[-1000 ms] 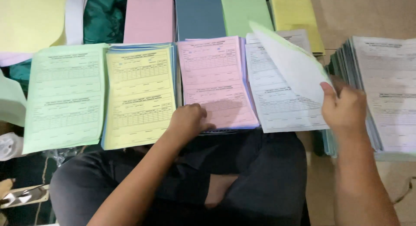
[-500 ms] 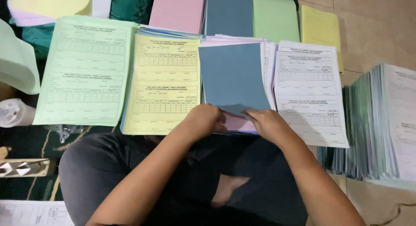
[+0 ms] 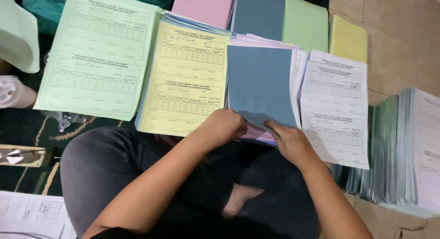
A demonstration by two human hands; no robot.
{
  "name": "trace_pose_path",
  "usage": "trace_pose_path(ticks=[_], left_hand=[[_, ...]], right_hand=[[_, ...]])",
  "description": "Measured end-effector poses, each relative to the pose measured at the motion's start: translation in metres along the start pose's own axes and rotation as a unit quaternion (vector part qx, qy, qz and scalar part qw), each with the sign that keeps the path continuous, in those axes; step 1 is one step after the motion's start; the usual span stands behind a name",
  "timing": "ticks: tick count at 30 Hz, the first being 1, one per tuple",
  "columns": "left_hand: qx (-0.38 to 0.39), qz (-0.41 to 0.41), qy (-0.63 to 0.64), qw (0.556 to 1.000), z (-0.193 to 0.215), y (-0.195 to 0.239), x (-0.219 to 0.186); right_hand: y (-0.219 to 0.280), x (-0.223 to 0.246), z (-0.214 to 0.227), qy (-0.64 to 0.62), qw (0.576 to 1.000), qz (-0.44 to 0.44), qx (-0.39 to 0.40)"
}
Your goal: The person sits on the floor and organizes stacks of multi-colored papers. They pick up sheets, flip through them, and place them into piles, handling the documents by hand.
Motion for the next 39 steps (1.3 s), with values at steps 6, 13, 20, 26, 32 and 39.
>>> trace_pose_path(ticks=[6, 13, 20, 26, 32, 39], left_hand=[[-0.209, -0.053, -0.065, 0.974, 0.042, -0.004, -0.018], [-0.120, 0.039, -0.041, 0.991, 0.090, 0.089, 0.053], [0.003, 0.103, -0.045, 0.994, 0.076, 0.182, 0.080], [-0.046, 0.093, -0.034, 0.994, 0.079, 0.190, 0.082], [-0.061, 0.094, -0.051, 0.992, 0.058, 0.187, 0.096], [-0.055, 0.089, -0.051, 0.993, 0.066, 0.189, 0.088]], right_hand=[[-0.007, -0.044, -0.018, 0.068, 0.995, -0.061, -0.037], [-0.004, -0.085, 0.050, -0.026, 0.967, -0.246, -0.066], [-0.022, 0.120, 0.056, 0.069, 0.936, 0.129, -0.321], [-0.060, 0.183, -0.061, 0.087, 0.994, 0.055, -0.043], [-0.043, 0.180, -0.087, 0.060, 0.998, 0.009, 0.003], [-0.041, 0.193, -0.075, -0.029, 0.998, 0.016, 0.059]])
Point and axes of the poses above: each hand's wrist, its own y-axis away from the middle knuckle, its own z-axis out of the back of the hand, x = y × z, the point moved 9 cm from there along -y, towards the middle knuckle, and after that the axes turned 13 degrees about -z, right-handed, at the moved point
